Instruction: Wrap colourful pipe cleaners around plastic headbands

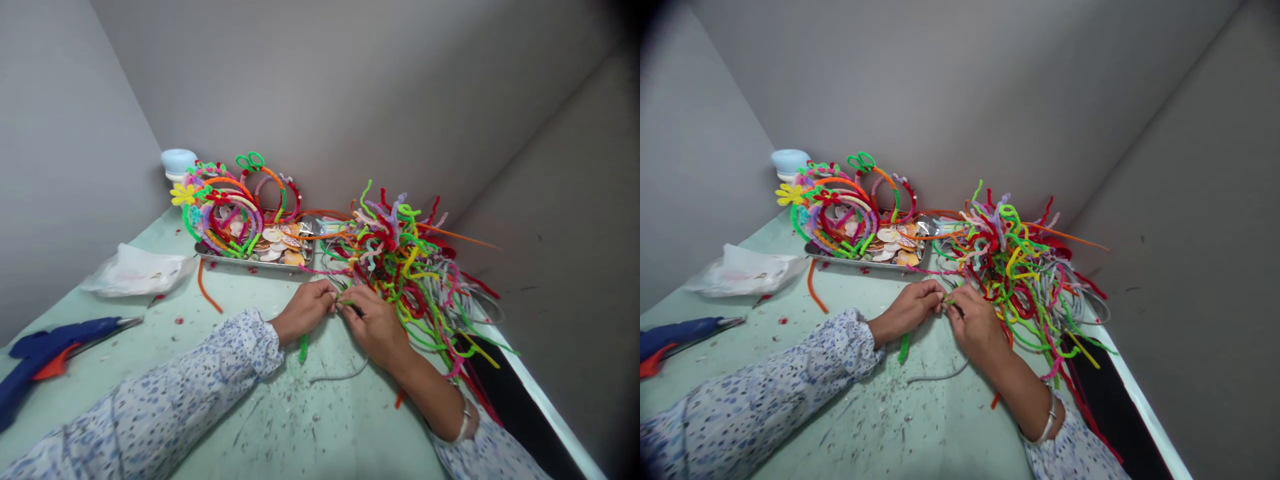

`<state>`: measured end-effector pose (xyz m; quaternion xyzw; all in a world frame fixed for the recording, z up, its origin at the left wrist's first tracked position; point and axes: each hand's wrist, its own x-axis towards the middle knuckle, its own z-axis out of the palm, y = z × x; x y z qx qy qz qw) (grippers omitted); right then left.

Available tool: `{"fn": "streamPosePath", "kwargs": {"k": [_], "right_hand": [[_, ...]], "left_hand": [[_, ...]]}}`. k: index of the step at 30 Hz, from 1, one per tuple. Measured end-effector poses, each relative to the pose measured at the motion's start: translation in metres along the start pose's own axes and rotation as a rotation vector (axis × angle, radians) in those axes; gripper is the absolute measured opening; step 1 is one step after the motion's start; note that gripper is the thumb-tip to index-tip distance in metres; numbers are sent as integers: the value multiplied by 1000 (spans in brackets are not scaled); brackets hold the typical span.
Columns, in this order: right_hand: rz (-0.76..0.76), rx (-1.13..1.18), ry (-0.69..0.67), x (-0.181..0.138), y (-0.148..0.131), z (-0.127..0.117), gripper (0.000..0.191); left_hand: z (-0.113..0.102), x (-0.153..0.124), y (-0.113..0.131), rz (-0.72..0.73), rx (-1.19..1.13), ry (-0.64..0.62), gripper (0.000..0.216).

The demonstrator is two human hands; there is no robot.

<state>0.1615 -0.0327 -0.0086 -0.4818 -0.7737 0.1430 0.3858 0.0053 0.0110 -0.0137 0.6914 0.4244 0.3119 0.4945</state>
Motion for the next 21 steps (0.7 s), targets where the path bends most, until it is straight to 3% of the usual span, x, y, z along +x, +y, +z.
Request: {"fn": "streamPosePath", "kwargs": {"k": [10, 16, 21], "right_hand": [[-18, -28, 43, -2, 3, 2, 25], [135, -28, 133, -1, 3, 1, 23], [166, -27, 151, -2, 6, 3, 19]], "left_hand": [[-2, 3, -4, 17, -70, -27, 18], [-3, 2, 0, -3, -141, -30, 21], [-2, 0, 3, 15, -68, -10, 25]]}}
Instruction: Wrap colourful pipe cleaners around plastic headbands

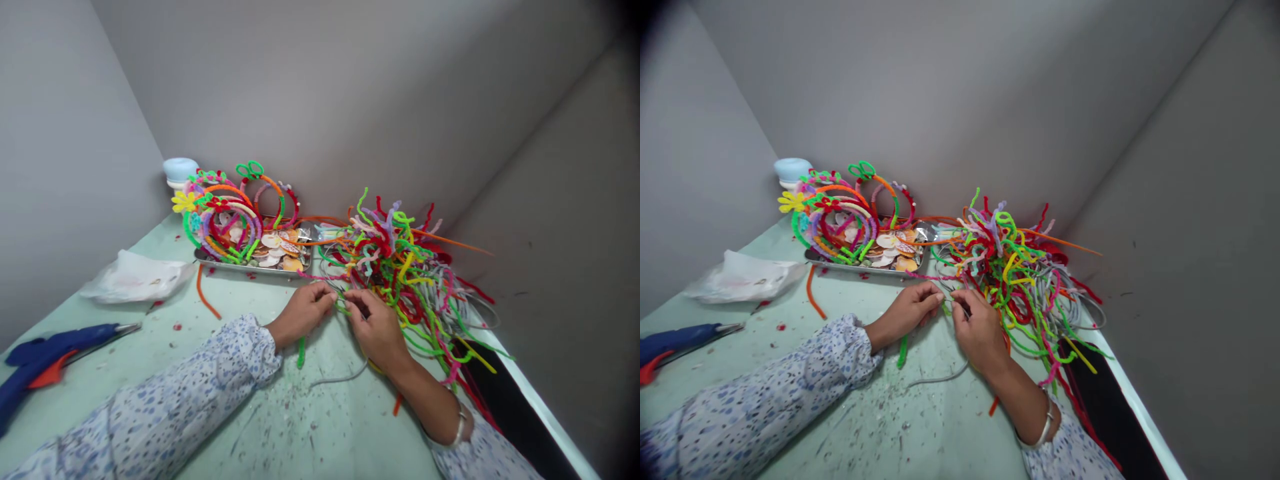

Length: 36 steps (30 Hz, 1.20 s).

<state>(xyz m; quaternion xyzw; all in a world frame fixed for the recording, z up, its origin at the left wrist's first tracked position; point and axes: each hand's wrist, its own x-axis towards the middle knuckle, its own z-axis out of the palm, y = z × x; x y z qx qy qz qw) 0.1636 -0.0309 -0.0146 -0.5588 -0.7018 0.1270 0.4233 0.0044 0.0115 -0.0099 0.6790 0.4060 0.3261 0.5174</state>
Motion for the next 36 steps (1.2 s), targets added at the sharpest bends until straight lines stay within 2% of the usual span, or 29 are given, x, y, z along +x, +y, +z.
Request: {"fn": "streamPosePath", "kwargs": {"k": [9, 18, 29, 36], "right_hand": [[22, 25, 18, -1, 1, 0, 19], [17, 74, 38, -2, 1, 1, 17], [20, 72, 46, -2, -1, 0, 16], [14, 63, 38, -1, 0, 0, 14]], "left_hand": [[0, -4, 4, 180, 320, 76, 19], [-1, -8, 9, 209, 643, 82, 19], [0, -9, 8, 231, 563, 77, 17], [-2, -11, 9, 273, 661, 78, 17]]}}
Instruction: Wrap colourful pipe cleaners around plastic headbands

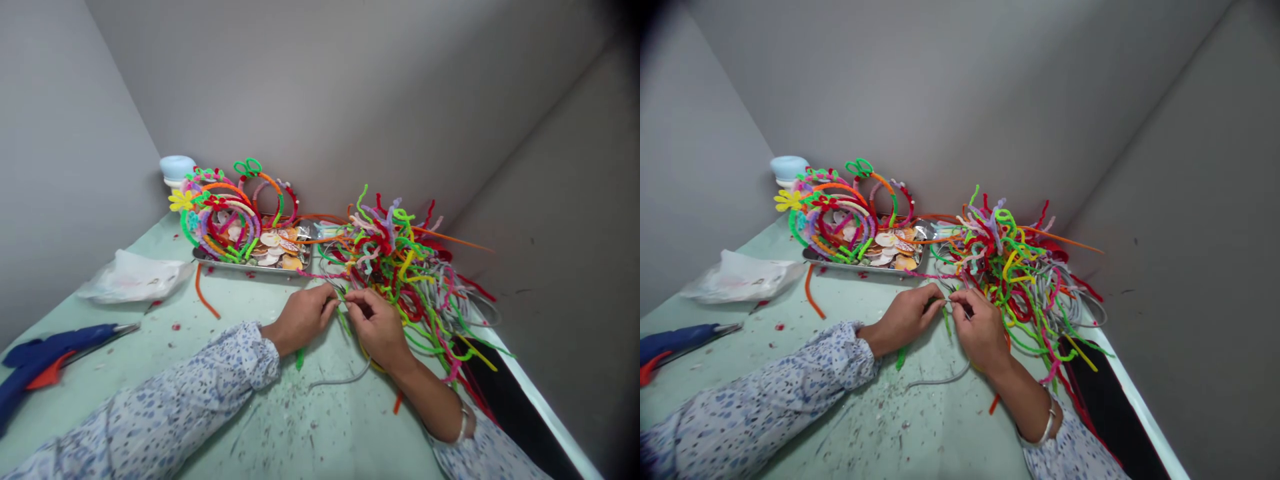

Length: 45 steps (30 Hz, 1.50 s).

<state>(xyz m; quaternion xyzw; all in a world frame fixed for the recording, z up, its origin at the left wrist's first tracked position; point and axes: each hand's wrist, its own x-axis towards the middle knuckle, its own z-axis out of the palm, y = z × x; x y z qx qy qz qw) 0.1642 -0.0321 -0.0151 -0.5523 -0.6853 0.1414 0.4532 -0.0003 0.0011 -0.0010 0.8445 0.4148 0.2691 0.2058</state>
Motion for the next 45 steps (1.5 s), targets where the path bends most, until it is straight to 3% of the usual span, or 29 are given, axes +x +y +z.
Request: {"fn": "streamPosePath", "kwargs": {"k": [5, 14, 32, 45], "right_hand": [[6, 9, -18, 0, -1, -1, 14], [-7, -4, -6, 0, 0, -1, 16], [-26, 17, -12, 0, -2, -2, 16], [18, 50, -104, 1, -6, -2, 19]], "left_hand": [[0, -1, 1, 5, 102, 1, 18], [2, -1, 2, 11, 31, 29, 11], [1, -5, 6, 16, 167, 78, 8], [1, -5, 7, 20, -2, 72, 17]]}}
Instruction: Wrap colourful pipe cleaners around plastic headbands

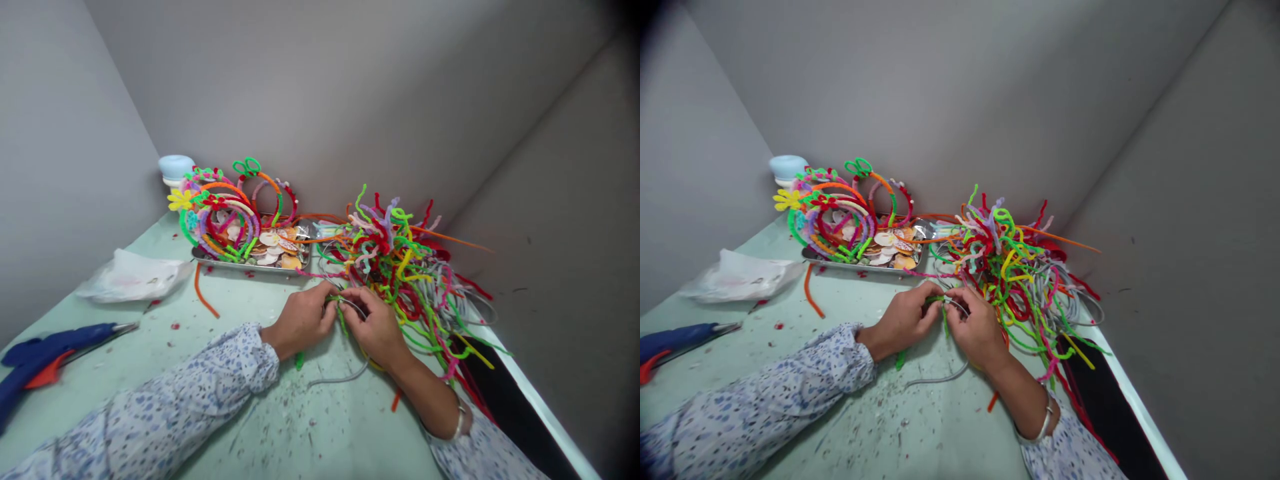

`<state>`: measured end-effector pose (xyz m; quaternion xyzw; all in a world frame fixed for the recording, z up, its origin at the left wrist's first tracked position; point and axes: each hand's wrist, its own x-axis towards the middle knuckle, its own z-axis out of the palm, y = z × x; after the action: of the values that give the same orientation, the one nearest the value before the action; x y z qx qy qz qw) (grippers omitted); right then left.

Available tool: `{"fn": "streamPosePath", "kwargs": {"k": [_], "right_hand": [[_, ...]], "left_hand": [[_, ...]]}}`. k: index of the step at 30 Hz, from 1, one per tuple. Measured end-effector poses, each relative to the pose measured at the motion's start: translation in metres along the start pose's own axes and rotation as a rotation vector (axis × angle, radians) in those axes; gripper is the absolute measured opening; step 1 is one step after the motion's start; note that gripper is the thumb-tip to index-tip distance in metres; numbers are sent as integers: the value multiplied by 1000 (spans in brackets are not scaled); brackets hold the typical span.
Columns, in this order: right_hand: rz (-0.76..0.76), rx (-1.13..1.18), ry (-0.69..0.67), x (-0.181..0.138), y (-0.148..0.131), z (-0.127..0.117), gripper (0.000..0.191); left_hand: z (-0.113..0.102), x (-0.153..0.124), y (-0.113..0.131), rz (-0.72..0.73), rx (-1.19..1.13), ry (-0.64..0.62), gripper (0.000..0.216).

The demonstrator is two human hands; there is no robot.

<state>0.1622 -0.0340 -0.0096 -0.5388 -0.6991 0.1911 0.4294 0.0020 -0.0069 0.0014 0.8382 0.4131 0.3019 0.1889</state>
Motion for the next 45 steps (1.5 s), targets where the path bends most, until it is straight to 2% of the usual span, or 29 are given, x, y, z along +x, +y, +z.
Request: {"fn": "streamPosePath", "kwargs": {"k": [14, 27, 36, 45], "right_hand": [[12, -38, -50, 1, 1, 0, 15], [-51, -115, 65, -1, 0, 1, 12], [16, -148, 62, -5, -1, 2, 13], [49, 11, -24, -5, -1, -1, 24]], "left_hand": [[-2, 0, 4, -6, -24, -36, 15], [-3, 0, 6, 2, -67, -48, 16], [-4, 0, 9, -36, -116, -52, 16], [-5, -1, 12, -44, -177, -41, 14]]}}
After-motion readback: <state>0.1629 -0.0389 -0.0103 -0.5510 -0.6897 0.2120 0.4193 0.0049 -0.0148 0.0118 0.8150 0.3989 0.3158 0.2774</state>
